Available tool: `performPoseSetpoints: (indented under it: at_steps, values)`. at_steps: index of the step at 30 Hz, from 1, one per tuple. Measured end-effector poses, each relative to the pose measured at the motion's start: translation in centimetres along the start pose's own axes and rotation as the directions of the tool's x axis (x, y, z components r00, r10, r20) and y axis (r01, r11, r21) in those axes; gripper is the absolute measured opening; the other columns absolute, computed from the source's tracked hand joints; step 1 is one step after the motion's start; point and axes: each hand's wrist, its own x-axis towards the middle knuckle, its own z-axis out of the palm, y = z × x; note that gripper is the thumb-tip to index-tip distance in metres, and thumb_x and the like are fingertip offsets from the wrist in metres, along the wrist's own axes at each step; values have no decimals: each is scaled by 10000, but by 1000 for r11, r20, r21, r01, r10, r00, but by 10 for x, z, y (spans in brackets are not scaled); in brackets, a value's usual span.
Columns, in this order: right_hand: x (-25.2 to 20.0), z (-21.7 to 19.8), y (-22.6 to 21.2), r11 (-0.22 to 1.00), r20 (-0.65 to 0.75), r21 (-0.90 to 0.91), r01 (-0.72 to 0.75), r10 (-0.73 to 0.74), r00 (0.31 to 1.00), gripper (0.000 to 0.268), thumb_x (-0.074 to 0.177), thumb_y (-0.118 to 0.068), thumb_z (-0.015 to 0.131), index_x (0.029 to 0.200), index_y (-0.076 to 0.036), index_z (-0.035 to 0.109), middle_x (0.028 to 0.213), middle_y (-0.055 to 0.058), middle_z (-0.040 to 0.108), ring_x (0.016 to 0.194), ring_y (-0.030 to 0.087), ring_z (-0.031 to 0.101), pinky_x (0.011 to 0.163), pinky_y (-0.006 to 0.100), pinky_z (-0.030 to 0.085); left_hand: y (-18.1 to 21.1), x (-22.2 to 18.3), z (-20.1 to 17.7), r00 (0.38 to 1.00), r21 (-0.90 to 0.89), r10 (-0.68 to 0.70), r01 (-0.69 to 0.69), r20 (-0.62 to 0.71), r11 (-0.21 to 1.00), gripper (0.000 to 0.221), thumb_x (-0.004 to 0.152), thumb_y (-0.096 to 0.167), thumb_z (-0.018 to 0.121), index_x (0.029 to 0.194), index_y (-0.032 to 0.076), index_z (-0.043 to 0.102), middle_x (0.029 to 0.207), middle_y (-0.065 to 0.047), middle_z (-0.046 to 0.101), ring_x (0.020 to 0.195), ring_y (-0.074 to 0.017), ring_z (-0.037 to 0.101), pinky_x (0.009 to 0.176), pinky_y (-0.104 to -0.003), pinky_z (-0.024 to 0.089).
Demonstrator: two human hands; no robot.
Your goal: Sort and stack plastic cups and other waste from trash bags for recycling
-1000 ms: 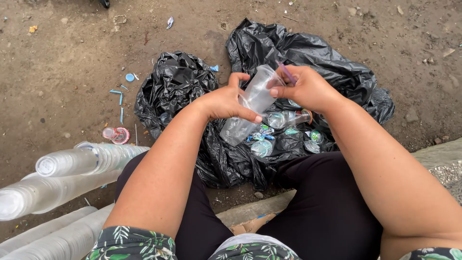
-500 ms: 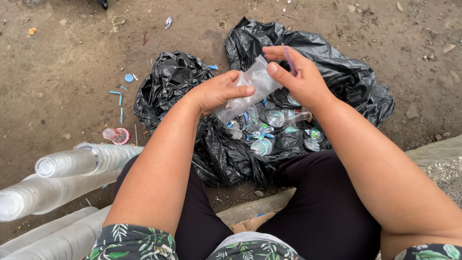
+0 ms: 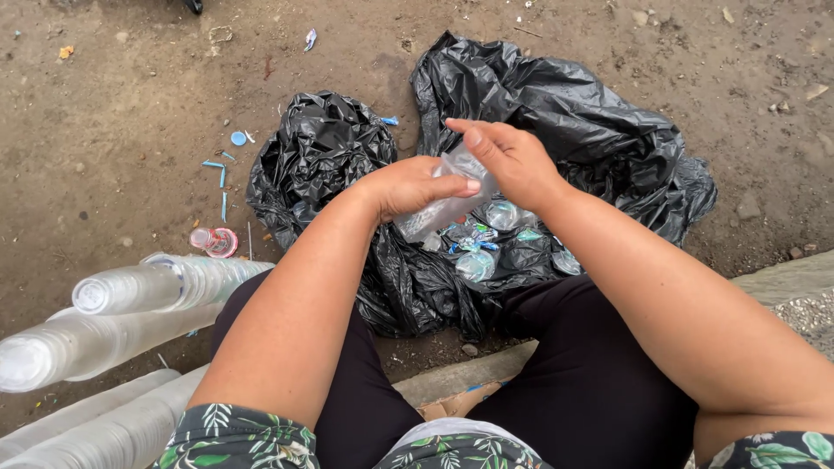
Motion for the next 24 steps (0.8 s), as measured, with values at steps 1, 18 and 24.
performPoseSetpoints:
  at_steps: [1, 18, 24]
  values:
    - [-1, 2, 2, 1000, 1, -1, -2, 2, 1000, 470, 1074, -508, 483, 1333, -187, 708, 1244, 183, 711, 1220, 398, 631, 1049, 519, 465, -1, -1, 1, 1000, -2, 0, 0, 1, 1000, 764, 783, 409, 822, 1341, -58, 587, 1038, -241, 723, 880, -331, 765, 675, -411, 670]
    - [-7, 28, 8, 911, -75, -156, -382, 374, 924, 490, 987, -680, 523, 1195, -299, 752, 949, 68, 745, 1055, 318, 699, 930, 438, 529, 5, 9, 32, 957, 648, 180, 11, -227, 761, 958, 490, 601, 930, 1243, 93, 626, 1144, -132, 753, 1160, -341, 689, 1013, -472, 554]
    - [0, 17, 11, 997, 15, 1, -76, 76, 997, 411, 1037, -552, 532, 1222, -234, 716, 1007, 160, 702, 1037, 361, 676, 914, 485, 511, 23, -16, 10, 981, 683, 72, 73, -182, 727, 828, 502, 518, 914, 1170, 112, 642, 1125, -133, 751, 1173, -316, 681, 1002, -450, 540]
